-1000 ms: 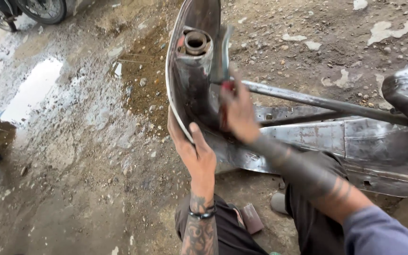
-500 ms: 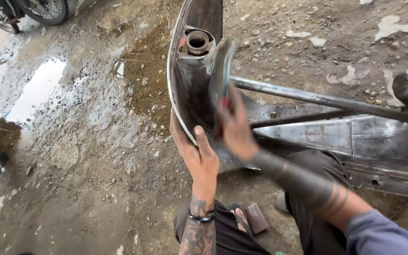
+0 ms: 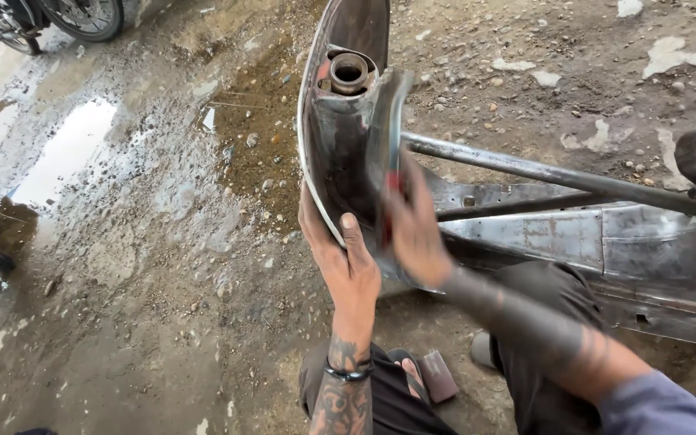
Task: Sanding and cleaning a motorcycle frame using sandpaper and a wire brush to prepare it for painting or repair.
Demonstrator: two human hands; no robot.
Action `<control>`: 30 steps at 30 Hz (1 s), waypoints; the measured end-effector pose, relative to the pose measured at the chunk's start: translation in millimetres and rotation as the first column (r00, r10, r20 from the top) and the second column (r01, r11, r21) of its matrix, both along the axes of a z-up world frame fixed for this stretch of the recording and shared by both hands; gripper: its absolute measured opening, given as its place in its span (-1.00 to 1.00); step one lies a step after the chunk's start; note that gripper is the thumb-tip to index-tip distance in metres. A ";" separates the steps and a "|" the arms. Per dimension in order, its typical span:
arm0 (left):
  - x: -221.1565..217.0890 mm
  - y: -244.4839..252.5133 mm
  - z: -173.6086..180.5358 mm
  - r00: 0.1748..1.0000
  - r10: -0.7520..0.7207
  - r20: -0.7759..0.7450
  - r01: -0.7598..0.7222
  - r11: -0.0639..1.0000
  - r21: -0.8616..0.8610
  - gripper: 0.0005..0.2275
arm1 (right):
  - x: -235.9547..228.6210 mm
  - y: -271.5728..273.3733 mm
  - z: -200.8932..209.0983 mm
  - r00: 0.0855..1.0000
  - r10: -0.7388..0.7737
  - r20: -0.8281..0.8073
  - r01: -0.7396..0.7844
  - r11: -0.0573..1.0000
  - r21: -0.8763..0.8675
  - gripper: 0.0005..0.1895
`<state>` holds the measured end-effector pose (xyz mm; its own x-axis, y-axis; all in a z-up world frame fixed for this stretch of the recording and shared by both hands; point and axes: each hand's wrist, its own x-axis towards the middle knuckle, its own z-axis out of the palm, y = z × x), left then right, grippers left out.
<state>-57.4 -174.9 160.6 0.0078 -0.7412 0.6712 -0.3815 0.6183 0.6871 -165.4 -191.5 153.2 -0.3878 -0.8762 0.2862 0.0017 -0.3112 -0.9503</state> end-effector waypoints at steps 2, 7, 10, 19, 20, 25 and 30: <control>0.8 2.0 -2.2 1.000 0.015 0.007 -0.015 1.000 0.003 -0.45 | 19.3 42.4 6.9 0.993 0.108 0.058 -0.114 0.986 0.121 -0.26; 1.9 1.7 -6.5 0.999 0.036 0.024 -0.036 0.999 0.015 -0.45 | -26.0 -30.2 -12.5 0.998 0.048 -0.035 -0.046 0.997 0.069 -0.22; 1.7 -1.3 -4.8 0.999 0.036 0.019 -0.036 0.999 0.000 -0.46 | -1.4 13.5 2.6 0.997 0.074 -0.017 -0.073 0.996 0.048 -0.24; 2.7 -2.7 -12.0 0.999 0.043 0.029 -0.043 0.999 0.001 -0.44 | -7.1 -0.8 -20.3 0.990 0.137 -0.027 -0.139 0.987 -0.075 -0.26; 3.1 -3.5 -13.9 0.998 0.036 0.042 -0.036 0.999 0.004 -0.42 | 9.9 25.7 -12.5 0.990 0.144 -0.007 -0.144 0.989 -0.041 -0.24; 4.0 1.0 -8.7 0.999 0.027 0.032 -0.028 0.999 0.027 -0.42 | 2.0 14.5 -20.8 0.994 0.095 -0.060 -0.101 0.989 -0.111 -0.32; 6.0 2.2 -5.2 1.000 0.004 0.027 -0.005 0.999 0.052 -0.43 | 12.2 27.4 3.9 0.992 0.118 -0.049 -0.122 0.989 -0.079 -0.27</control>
